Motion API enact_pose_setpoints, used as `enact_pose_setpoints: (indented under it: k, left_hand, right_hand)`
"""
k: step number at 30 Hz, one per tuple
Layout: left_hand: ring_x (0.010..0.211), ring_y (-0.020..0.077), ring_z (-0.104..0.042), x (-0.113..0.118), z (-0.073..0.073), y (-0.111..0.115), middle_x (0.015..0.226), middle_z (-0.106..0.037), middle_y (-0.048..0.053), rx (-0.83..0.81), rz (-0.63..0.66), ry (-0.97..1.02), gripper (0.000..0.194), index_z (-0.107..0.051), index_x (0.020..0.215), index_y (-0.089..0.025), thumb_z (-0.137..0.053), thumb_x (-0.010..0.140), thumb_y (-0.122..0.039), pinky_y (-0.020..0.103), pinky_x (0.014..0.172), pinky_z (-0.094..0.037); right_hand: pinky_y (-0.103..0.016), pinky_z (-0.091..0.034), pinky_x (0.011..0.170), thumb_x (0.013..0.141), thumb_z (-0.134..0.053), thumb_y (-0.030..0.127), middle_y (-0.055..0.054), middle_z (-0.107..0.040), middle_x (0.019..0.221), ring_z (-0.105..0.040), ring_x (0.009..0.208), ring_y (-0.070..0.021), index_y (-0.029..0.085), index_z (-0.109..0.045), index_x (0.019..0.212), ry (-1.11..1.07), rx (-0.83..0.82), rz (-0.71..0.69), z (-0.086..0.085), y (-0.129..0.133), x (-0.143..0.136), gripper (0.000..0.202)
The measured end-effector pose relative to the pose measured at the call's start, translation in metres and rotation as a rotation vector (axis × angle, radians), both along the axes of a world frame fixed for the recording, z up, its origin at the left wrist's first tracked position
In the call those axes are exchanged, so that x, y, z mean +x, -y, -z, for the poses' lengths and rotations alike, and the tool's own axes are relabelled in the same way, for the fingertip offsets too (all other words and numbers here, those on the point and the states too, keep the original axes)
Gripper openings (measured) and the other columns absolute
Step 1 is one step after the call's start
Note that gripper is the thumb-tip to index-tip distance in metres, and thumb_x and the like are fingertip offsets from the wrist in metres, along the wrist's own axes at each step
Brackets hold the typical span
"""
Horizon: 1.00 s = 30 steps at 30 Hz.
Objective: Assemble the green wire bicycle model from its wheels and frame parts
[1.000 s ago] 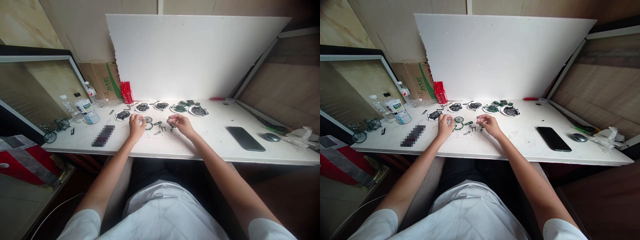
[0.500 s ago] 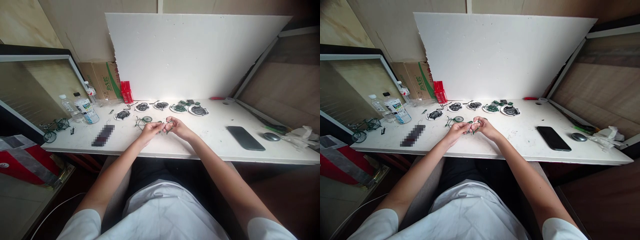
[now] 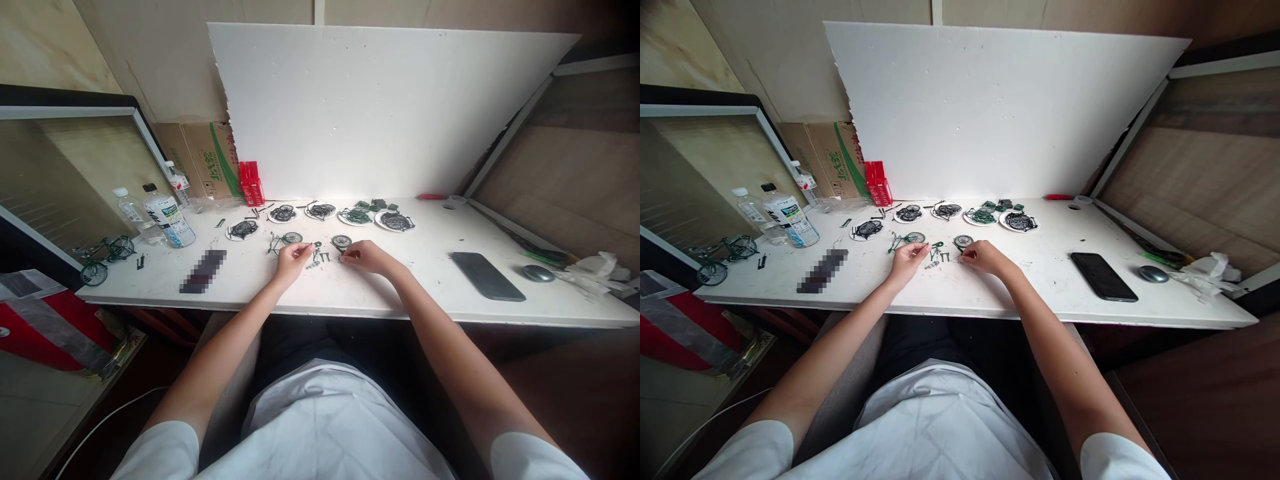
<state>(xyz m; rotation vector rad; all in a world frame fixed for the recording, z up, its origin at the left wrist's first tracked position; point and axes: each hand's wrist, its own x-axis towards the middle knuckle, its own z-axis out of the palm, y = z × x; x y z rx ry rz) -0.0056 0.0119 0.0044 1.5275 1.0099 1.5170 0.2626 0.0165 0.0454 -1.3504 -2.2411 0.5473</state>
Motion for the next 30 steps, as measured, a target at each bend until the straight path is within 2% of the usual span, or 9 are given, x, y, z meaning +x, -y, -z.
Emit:
enact_pose_setpoints:
  k: [4, 11, 19, 25, 30]
  left_hand:
    - [0.073, 0.0175, -0.063, -0.002, 0.005, -0.004, 0.086, -0.077, 0.007, 0.064, -0.024, -0.043, 0.037, -0.082, 0.088, -0.018, -0.083, 0.085, -0.055, 0.031, 0.069, -0.049]
    - [0.074, 0.0179, -0.063, -0.001, 0.008, -0.005, 0.086, -0.077, 0.007, 0.066, -0.016, -0.050, 0.036, -0.083, 0.088, -0.019, -0.083, 0.086, -0.055, 0.031, 0.069, -0.049]
    - [0.074, 0.0181, -0.063, -0.001, 0.006, -0.002, 0.086, -0.078, 0.007, 0.046, -0.016, -0.058, 0.038, -0.083, 0.089, -0.018, -0.083, 0.085, -0.056, 0.031, 0.069, -0.049]
    - [0.077, 0.0188, -0.065, 0.000, 0.005, -0.001, 0.089, -0.079, 0.008, 0.049, -0.013, -0.060, 0.036, -0.083, 0.089, -0.018, -0.082, 0.087, -0.054, 0.032, 0.073, -0.051]
    - [0.078, 0.0193, -0.066, 0.000, 0.008, -0.003, 0.090, -0.079, 0.008, 0.063, -0.022, -0.067, 0.034, -0.083, 0.090, -0.019, -0.082, 0.086, -0.053, 0.033, 0.075, -0.051]
  right_hand:
    - [-0.034, -0.049, 0.066, 0.089, -0.073, 0.038, -0.008, -0.083, 0.087, -0.065, 0.069, -0.0223, 0.021, -0.084, 0.086, 0.004, 0.017, -0.003, 0.003, 0.000, -0.004, 0.020]
    - [-0.034, -0.051, 0.068, 0.088, -0.074, 0.028, -0.007, -0.083, 0.091, -0.070, 0.074, -0.0235, 0.022, -0.084, 0.089, 0.039, 0.023, -0.011, 0.008, -0.004, -0.002, 0.012]
    - [-0.032, -0.048, 0.066, 0.089, -0.074, 0.025, -0.007, -0.083, 0.093, -0.070, 0.074, -0.0227, 0.024, -0.082, 0.089, 0.165, 0.076, 0.072, 0.008, -0.001, -0.007, 0.008]
    - [-0.033, -0.048, 0.070, 0.090, -0.073, 0.018, -0.010, -0.082, 0.102, -0.071, 0.081, -0.0249, 0.023, -0.083, 0.093, 0.205, 0.178, 0.063, 0.008, 0.000, -0.012, 0.012]
    - [-0.033, -0.050, 0.070, 0.092, -0.072, 0.020, -0.011, -0.082, 0.101, -0.071, 0.080, -0.0246, 0.023, -0.082, 0.093, 0.180, 0.128, 0.069, 0.010, 0.000, -0.011, 0.011]
